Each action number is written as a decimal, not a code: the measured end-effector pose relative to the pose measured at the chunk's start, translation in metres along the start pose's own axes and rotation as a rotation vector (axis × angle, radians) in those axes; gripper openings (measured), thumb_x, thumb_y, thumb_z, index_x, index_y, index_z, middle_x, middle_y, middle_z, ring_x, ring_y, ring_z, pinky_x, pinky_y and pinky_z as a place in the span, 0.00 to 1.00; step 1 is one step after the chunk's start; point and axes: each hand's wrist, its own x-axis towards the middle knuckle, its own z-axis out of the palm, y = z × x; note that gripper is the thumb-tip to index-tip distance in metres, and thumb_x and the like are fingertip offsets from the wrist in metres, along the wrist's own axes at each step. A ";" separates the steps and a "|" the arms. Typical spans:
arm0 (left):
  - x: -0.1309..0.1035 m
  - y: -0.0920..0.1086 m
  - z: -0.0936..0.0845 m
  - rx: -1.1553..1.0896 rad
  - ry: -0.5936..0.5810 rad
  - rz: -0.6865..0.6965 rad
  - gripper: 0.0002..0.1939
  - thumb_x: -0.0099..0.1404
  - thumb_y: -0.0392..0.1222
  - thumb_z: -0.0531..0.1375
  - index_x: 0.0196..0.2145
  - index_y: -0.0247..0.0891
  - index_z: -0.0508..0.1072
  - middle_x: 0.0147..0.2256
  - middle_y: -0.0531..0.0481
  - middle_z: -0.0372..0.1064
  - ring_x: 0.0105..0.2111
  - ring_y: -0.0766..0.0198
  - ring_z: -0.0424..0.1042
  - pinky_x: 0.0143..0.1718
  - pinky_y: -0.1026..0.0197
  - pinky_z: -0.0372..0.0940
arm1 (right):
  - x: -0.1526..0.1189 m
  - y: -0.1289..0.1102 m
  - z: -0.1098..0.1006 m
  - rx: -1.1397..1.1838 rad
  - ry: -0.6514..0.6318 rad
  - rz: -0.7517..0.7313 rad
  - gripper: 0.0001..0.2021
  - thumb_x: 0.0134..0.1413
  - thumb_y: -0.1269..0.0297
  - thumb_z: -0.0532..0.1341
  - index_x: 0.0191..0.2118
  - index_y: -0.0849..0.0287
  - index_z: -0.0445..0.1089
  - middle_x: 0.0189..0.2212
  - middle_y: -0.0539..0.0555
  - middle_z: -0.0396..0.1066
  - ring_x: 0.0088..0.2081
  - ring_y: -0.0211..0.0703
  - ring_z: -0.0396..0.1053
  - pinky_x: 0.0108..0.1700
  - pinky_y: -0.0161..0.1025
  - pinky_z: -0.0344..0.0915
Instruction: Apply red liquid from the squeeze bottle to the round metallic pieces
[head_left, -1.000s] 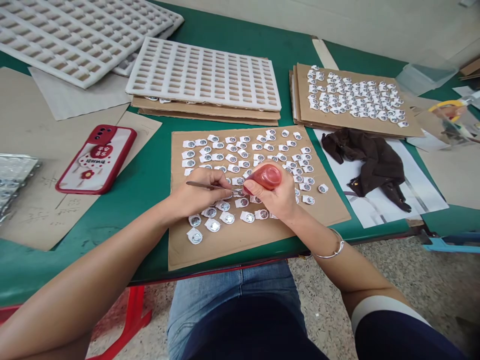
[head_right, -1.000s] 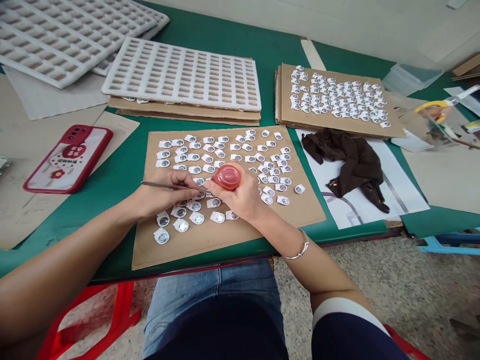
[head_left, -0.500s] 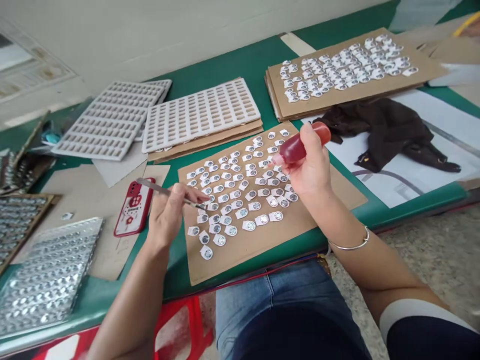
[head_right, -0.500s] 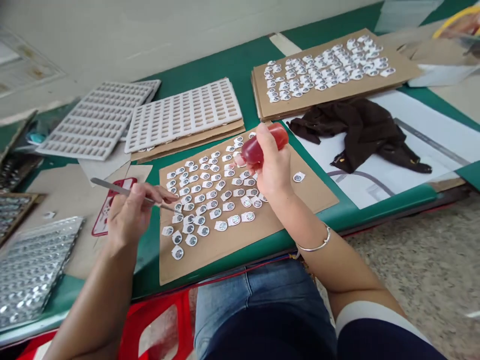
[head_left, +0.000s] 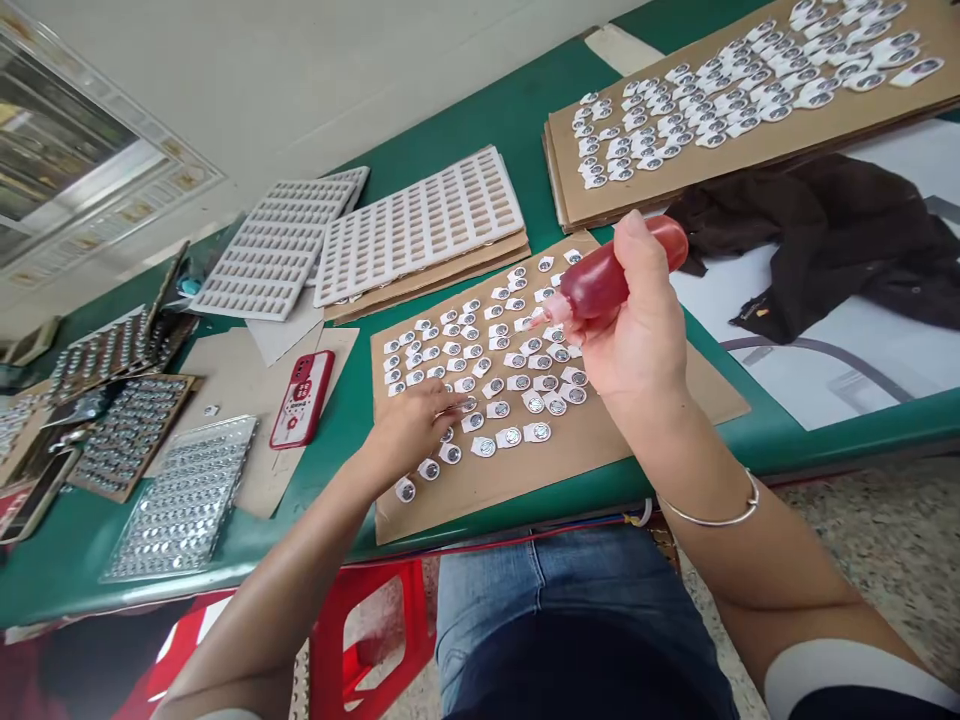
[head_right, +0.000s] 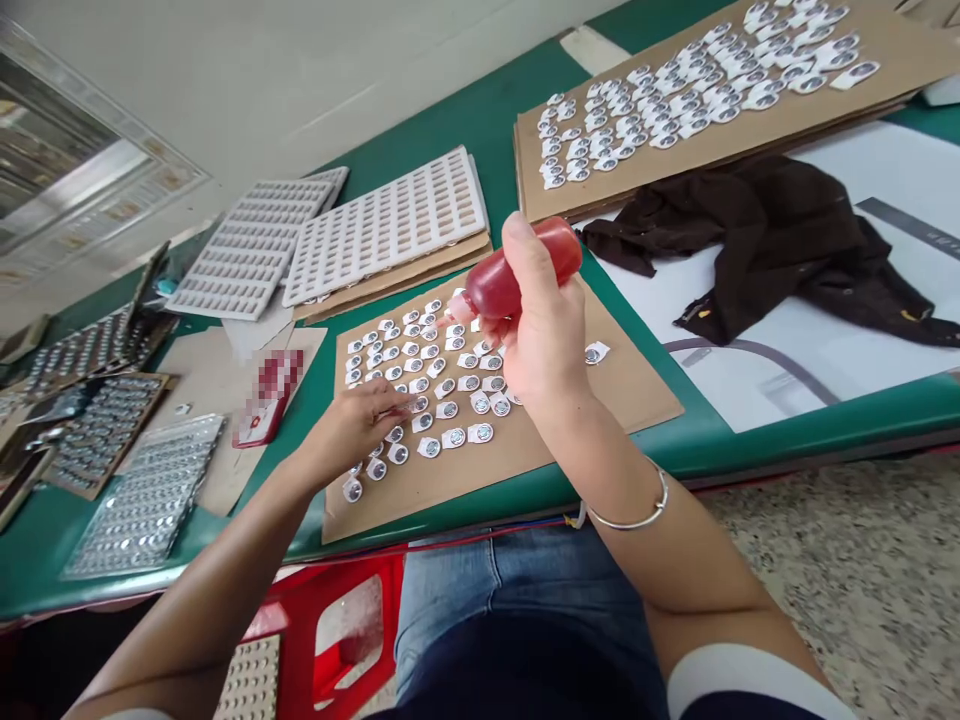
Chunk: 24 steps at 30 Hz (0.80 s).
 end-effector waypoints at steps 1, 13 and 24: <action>0.002 0.001 0.000 0.010 -0.016 -0.007 0.14 0.63 0.37 0.53 0.44 0.39 0.73 0.34 0.49 0.67 0.33 0.63 0.68 0.33 0.62 0.62 | 0.001 -0.001 -0.001 0.006 0.005 0.002 0.19 0.46 0.45 0.59 0.22 0.55 0.61 0.17 0.45 0.60 0.18 0.34 0.64 0.14 0.31 0.53; 0.008 0.010 0.000 0.112 -0.084 0.012 0.14 0.62 0.38 0.52 0.42 0.41 0.74 0.32 0.49 0.66 0.30 0.63 0.67 0.29 0.62 0.58 | 0.003 0.000 -0.003 0.025 -0.009 0.042 0.21 0.41 0.39 0.59 0.22 0.54 0.61 0.15 0.46 0.60 0.19 0.36 0.63 0.14 0.32 0.54; 0.002 -0.007 -0.005 -1.105 0.247 -0.367 0.04 0.54 0.39 0.63 0.27 0.36 0.72 0.19 0.57 0.54 0.18 0.75 0.52 0.18 0.70 0.48 | 0.002 -0.001 -0.001 0.019 0.046 0.049 0.17 0.46 0.47 0.60 0.24 0.56 0.60 0.16 0.44 0.60 0.18 0.34 0.65 0.16 0.31 0.57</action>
